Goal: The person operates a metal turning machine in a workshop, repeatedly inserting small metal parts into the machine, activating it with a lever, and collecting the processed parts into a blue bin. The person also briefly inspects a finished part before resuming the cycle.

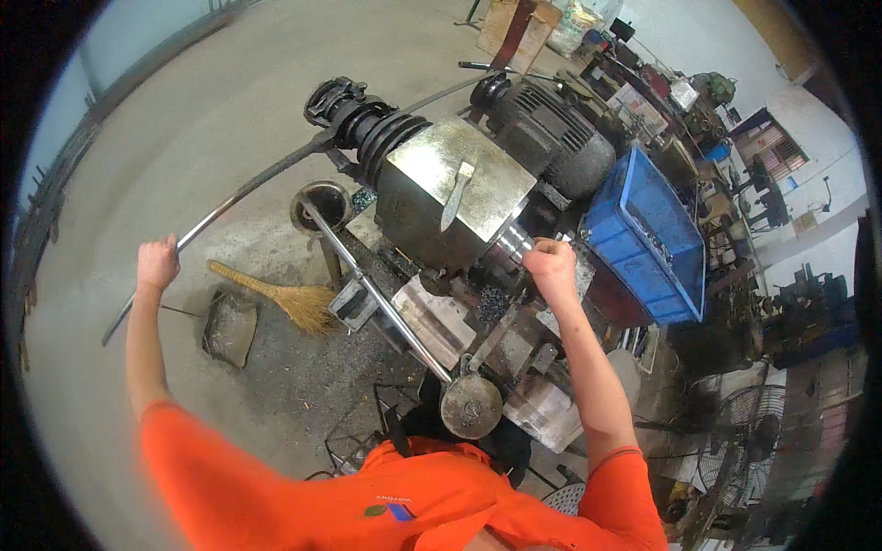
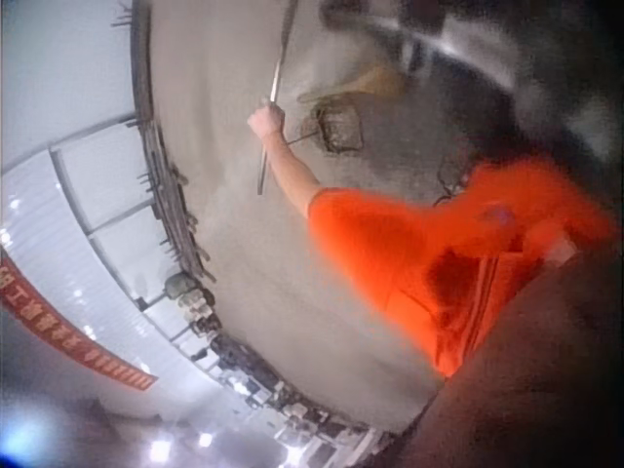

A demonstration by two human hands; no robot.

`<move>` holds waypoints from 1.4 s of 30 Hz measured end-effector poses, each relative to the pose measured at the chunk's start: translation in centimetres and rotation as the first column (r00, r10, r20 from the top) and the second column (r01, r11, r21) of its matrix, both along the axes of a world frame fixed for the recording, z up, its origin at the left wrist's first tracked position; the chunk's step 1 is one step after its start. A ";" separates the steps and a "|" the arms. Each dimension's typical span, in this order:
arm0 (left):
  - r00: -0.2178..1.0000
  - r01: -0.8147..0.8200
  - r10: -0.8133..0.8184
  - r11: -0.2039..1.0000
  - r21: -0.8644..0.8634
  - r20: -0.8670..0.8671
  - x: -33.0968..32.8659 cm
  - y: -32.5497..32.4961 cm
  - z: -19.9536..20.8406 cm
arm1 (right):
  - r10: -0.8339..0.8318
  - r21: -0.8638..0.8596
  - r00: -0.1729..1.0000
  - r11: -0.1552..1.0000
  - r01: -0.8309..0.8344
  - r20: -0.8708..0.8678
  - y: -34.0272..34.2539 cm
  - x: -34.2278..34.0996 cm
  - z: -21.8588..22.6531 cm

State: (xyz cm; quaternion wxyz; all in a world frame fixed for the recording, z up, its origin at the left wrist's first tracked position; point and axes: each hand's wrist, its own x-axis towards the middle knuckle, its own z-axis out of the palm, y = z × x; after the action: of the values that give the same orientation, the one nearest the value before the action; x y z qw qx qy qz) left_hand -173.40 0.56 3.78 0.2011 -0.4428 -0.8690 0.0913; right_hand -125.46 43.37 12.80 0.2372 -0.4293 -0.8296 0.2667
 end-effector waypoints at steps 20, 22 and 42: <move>0.745 0.086 -0.016 0.994 -0.071 0.667 25.1 19.8 -14.9 | -0.384 0.106 0.915 0.912 0.397 -0.123 -9.7 30.6 -0.1; 0.823 0.283 -0.097 0.924 -0.256 0.560 22.5 19.9 -14.4 | -0.467 0.000 0.876 0.882 0.471 -0.119 -10.9 36.2 -2.4; 0.227 -0.678 -0.408 0.586 0.444 0.884 21.6 23.7 -6.4 | -0.716 -0.037 0.418 0.482 0.876 0.559 -29.7 47.8 -13.7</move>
State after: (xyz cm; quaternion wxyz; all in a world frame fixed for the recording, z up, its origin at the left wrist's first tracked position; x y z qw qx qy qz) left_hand -151.80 24.26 -2.59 -0.2160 -0.1621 -0.7713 -0.5763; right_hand -77.67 13.65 -0.91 0.0528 -0.8579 -0.4921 0.1379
